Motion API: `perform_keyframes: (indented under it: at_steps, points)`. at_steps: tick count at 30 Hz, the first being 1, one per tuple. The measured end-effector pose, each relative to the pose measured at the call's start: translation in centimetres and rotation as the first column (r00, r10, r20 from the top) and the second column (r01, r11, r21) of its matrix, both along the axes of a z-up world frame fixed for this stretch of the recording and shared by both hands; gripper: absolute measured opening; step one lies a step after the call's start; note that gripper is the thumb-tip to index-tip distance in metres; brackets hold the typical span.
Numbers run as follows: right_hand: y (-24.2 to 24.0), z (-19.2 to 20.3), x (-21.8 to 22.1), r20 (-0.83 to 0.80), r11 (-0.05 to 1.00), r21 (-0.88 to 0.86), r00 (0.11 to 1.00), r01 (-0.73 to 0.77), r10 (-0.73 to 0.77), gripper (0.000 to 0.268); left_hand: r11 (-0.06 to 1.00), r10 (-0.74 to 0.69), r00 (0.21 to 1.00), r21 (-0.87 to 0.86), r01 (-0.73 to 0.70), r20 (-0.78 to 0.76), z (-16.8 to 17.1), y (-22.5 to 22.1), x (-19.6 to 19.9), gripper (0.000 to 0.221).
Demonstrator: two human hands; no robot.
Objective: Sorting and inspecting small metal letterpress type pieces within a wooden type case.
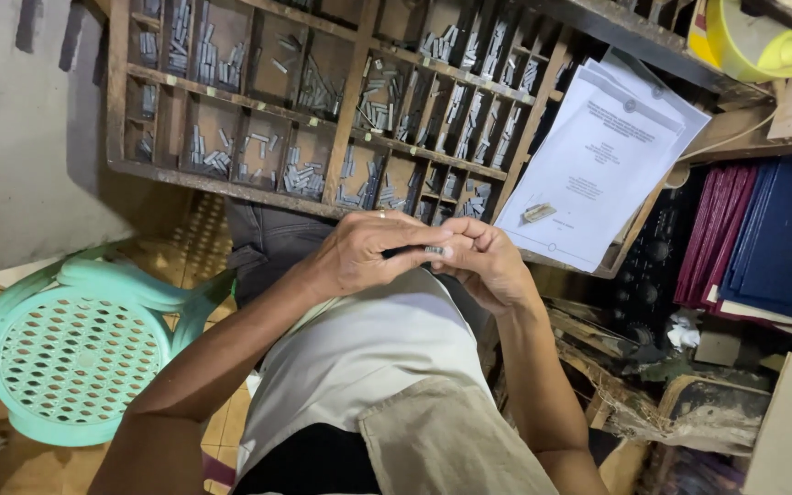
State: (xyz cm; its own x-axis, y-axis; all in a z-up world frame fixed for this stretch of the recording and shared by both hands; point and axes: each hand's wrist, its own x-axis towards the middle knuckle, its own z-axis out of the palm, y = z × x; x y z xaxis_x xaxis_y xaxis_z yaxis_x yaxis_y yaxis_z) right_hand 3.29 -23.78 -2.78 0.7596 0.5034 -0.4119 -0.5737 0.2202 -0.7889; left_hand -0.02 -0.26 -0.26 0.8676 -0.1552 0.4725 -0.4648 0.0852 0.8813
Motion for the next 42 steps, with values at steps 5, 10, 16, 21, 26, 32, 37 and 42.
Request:
perform_keyframes:
  at_steps: [5,10,16,21,26,32,37,42]
  points:
    - [0.8,2.2,-0.3,0.044,0.994,-0.102,0.998,0.045,-0.041,0.031,0.996,0.011,0.999,0.090,-0.008,-0.035,-1.0,0.3,0.1,0.039]
    - [1.2,2.6,-0.7,0.079,0.988,-0.141,0.996,0.061,-0.050,0.032,0.995,0.031,0.999,0.096,-0.030,-0.016,-1.5,0.1,-0.1,0.038]
    - [1.6,2.7,-0.9,0.152,0.982,-0.171,0.987,0.079,-0.053,0.035,0.994,0.029,1.000,0.108,-0.029,-0.004,-1.6,0.5,0.0,0.041]
    - [1.9,2.2,-0.6,0.252,0.964,-0.263,0.967,0.034,0.034,0.039,0.979,0.112,0.992,0.164,-0.121,0.061,-1.0,0.6,-0.4,0.036]
    - [7.3,3.9,2.1,0.193,0.954,-0.298,0.977,-0.033,0.095,0.049,0.934,0.314,0.947,0.160,-0.320,0.064,-3.7,3.1,-0.4,0.036]
    - [19.9,1.7,10.0,0.727,0.811,-0.584,0.463,0.027,0.508,0.024,0.851,0.512,0.859,0.140,-0.507,0.004,-0.2,10.6,-0.4,0.035]
    - [31.5,-3.8,13.5,0.703,0.682,-0.709,0.246,0.179,0.667,0.019,0.812,0.583,0.811,0.083,-0.578,-0.050,0.5,11.5,-1.1,0.026]
    - [38.3,-4.7,14.7,0.263,0.185,-0.952,0.342,0.243,0.902,0.037,0.791,0.609,0.790,-0.016,-0.611,-0.065,2.5,12.1,-1.5,0.021]
